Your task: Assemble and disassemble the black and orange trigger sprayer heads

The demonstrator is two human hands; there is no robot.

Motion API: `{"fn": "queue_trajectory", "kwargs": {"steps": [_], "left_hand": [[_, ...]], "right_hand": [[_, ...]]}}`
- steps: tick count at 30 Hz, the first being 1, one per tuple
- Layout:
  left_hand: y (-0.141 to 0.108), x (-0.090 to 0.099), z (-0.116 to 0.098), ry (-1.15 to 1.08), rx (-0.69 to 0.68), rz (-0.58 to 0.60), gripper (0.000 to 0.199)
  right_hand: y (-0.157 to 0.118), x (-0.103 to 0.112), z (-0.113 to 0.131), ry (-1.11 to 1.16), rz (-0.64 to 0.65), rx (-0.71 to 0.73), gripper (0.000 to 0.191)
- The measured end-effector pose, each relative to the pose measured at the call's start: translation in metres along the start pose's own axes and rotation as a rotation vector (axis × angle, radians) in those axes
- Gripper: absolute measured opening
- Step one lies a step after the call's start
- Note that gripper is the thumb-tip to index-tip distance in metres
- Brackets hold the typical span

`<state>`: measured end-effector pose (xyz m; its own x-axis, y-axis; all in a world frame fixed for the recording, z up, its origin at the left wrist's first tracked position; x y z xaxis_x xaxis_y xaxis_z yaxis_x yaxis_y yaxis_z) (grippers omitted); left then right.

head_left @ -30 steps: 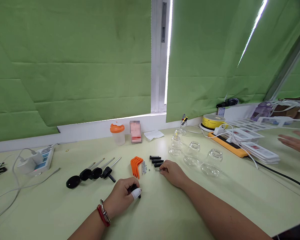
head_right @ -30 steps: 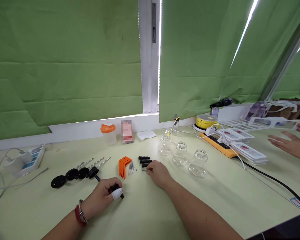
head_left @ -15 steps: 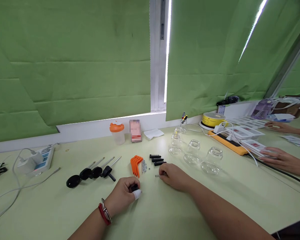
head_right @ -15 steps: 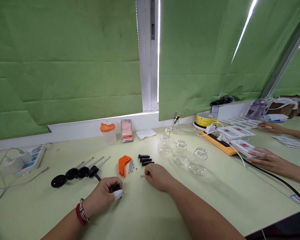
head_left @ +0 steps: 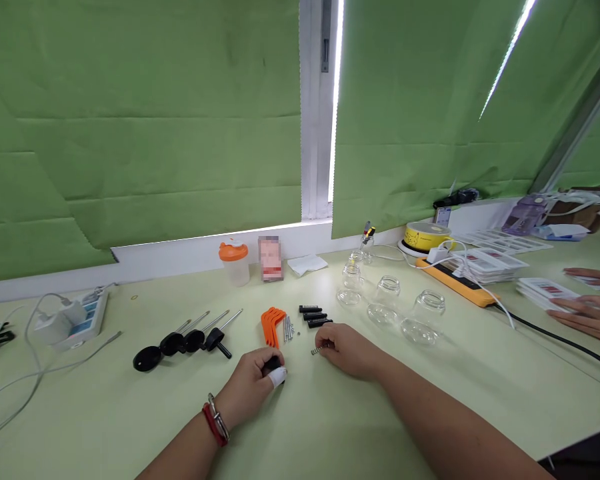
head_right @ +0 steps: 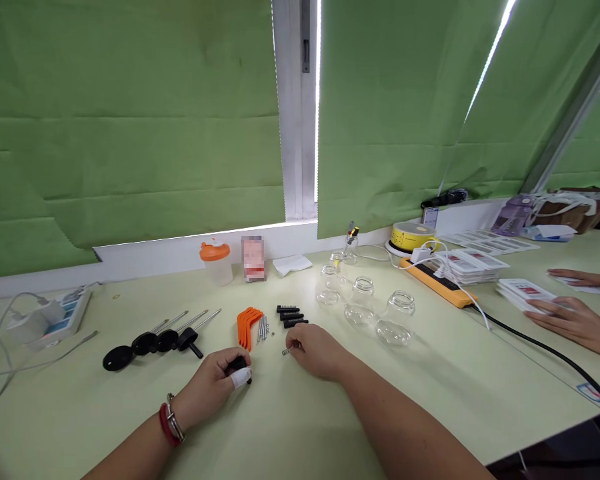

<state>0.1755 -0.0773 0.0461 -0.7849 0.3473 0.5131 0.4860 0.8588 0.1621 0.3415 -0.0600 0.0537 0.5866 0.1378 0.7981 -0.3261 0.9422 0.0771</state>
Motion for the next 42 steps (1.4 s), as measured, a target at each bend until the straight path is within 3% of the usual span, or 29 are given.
{"fn": "queue_trajectory", "kwargs": {"steps": [21, 27, 42], "left_hand": [[0.003, -0.01, -0.008, 0.124, -0.015, 0.018, 0.007], [0.002, -0.011, -0.013, 0.224, -0.086, 0.037, 0.006], [0.0, -0.017, -0.018, 0.226, -0.098, 0.119, 0.005]], "right_hand": [[-0.004, -0.006, 0.015, 0.059, 0.055, 0.034, 0.017], [-0.004, -0.008, 0.018, 0.044, 0.055, 0.055, 0.014], [0.0, -0.01, 0.009, 0.137, 0.058, 0.015, 0.012]]}}
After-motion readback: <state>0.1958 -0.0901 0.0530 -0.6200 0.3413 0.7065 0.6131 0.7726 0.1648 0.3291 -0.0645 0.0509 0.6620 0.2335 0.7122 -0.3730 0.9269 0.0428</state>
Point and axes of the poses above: each hand's wrist, its own y-axis towards the middle knuckle, its own x-axis out of the back of the hand, z = x × y, the point moved 9 cm from there along y, towards the middle knuckle, and after that the axes turned 7 degrees about -x, right-handed, at the moved point
